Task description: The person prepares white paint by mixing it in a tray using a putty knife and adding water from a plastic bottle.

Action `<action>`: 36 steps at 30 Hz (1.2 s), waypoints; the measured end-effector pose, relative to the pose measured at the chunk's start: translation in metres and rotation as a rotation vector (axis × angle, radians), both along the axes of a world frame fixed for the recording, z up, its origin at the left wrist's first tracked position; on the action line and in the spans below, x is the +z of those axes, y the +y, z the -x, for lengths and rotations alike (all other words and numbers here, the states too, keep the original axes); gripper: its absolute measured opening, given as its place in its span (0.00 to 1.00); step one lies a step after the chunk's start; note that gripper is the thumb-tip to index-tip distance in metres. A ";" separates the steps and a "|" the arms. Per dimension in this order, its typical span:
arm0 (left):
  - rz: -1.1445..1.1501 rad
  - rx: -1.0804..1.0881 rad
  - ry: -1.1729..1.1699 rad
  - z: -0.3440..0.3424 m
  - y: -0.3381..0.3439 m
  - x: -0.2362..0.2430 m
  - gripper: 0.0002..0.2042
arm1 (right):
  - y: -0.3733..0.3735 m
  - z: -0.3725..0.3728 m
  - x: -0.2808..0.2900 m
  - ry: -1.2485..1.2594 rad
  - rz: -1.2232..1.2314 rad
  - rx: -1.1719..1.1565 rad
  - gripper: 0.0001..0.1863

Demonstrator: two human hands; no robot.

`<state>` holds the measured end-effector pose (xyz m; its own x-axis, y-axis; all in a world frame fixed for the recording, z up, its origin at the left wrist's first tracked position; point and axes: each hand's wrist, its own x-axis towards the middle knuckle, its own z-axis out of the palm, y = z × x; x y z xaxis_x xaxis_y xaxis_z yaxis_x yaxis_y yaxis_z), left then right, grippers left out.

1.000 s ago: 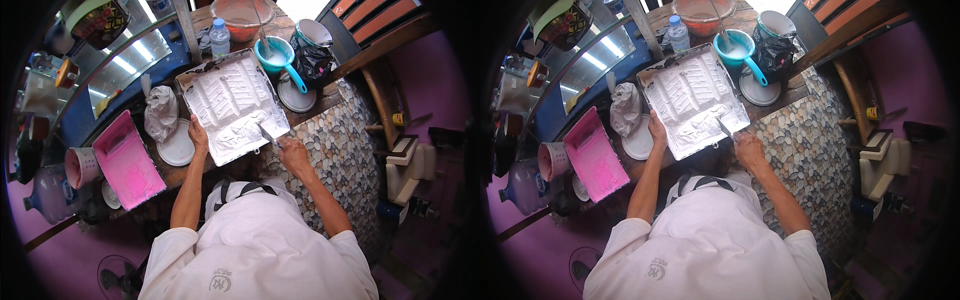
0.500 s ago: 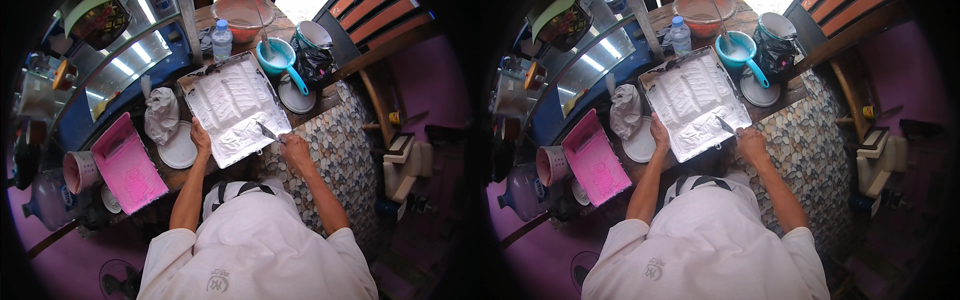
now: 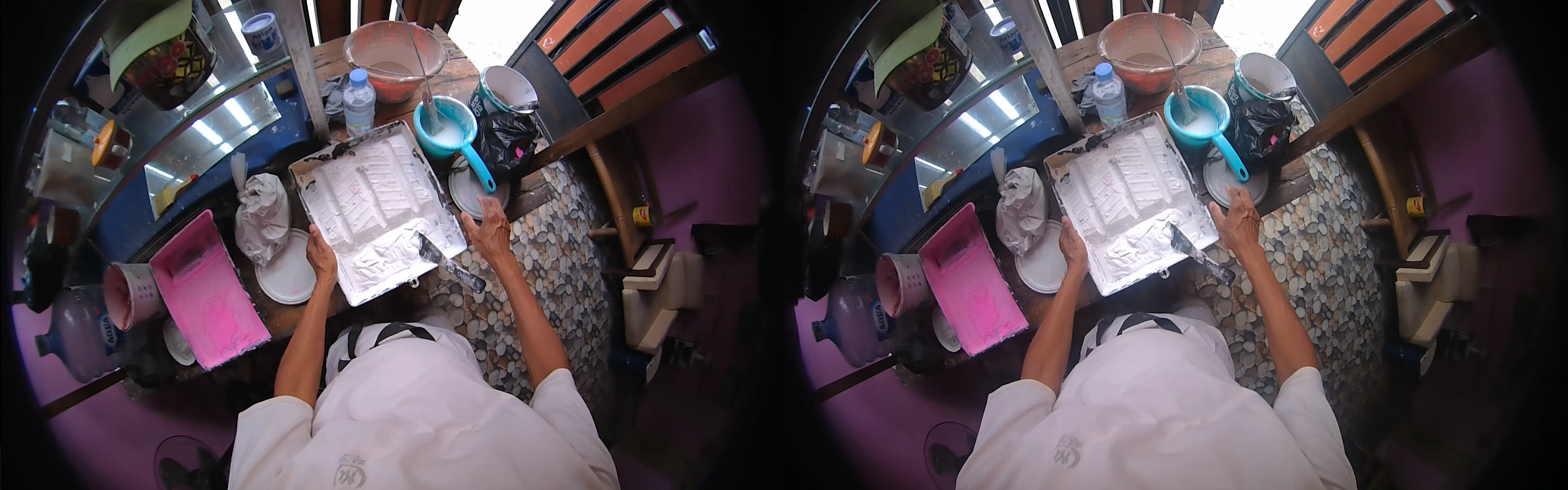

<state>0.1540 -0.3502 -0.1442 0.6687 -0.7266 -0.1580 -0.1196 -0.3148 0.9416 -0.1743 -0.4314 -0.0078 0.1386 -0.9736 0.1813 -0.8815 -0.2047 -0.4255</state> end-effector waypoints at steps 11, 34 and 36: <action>-0.112 0.117 -0.285 0.006 0.011 0.017 0.23 | -0.140 0.013 -0.035 -0.087 -0.450 -0.098 0.27; -0.173 0.348 -0.225 0.021 0.145 0.060 0.12 | -0.240 -0.075 -0.032 0.053 -0.145 0.014 0.18; -0.172 0.356 -0.210 0.022 0.147 0.058 0.11 | -0.241 -0.064 -0.022 0.111 -0.177 0.014 0.21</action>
<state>0.1319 -0.2028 -0.0859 0.9027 -0.4208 -0.0902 -0.1588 -0.5207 0.8389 -0.1104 -0.6723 -0.0299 0.1624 -0.9867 -0.0102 -0.9226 -0.1482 -0.3560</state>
